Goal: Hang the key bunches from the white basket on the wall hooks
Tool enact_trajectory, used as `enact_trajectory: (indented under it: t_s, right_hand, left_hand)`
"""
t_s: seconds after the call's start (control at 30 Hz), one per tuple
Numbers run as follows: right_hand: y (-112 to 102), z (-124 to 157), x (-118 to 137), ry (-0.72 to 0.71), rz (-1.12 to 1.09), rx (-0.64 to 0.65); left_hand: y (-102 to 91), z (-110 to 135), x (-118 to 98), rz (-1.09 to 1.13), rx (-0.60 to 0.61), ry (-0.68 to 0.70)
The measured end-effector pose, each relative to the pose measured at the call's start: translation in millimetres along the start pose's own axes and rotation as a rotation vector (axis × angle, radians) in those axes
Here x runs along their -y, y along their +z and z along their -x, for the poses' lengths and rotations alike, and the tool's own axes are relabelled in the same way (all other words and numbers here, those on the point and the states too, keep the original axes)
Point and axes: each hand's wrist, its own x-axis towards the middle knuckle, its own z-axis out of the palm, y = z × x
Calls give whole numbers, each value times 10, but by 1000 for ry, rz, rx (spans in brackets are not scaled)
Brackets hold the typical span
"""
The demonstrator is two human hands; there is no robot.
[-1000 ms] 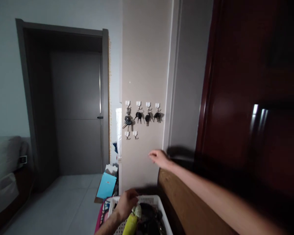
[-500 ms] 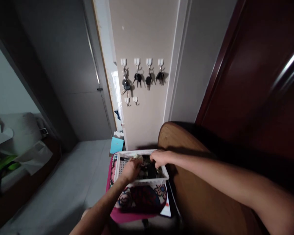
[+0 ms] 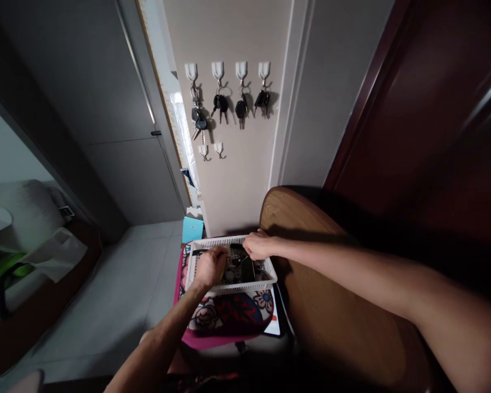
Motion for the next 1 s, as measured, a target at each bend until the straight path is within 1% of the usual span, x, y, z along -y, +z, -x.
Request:
enact_trajectory:
  t_s: [0.07,0.17,0.23,0.33,0.5,0.6,0.67,0.77,0.9,1.0]
  right_hand:
    - [-35,-17,-50,8,-55,-11]
    - [-63,-7,-89,10,-70,74]
    - [-48,11,-81,2,-49,92]
    - [1,32,-37,-27,-3,53]
    - [34,55,52,-135,131,21]
    - [49,79,107,-206,193,12]
    - [72,90,133,-236,204,49]
    - [83,89,140,-237,218,76]
    - [-21,60,106,-190,226,114]
    - [-129,26,70,-196,186,157]
  left_hand:
    - [6,6,-1,-22,47,23]
    - [16,14,-7,-54,103,59]
    - [20,16,-7,-69,115,78]
    - [19,18,-11,-95,136,102]
    - [10,26,-52,-199,166,156]
    - [9,31,-83,-246,193,144]
    - [11,35,-95,-252,206,133]
    - [15,42,-96,-249,218,117]
    - [18,37,-59,-226,212,86]
    - [21,6,-27,-114,235,47]
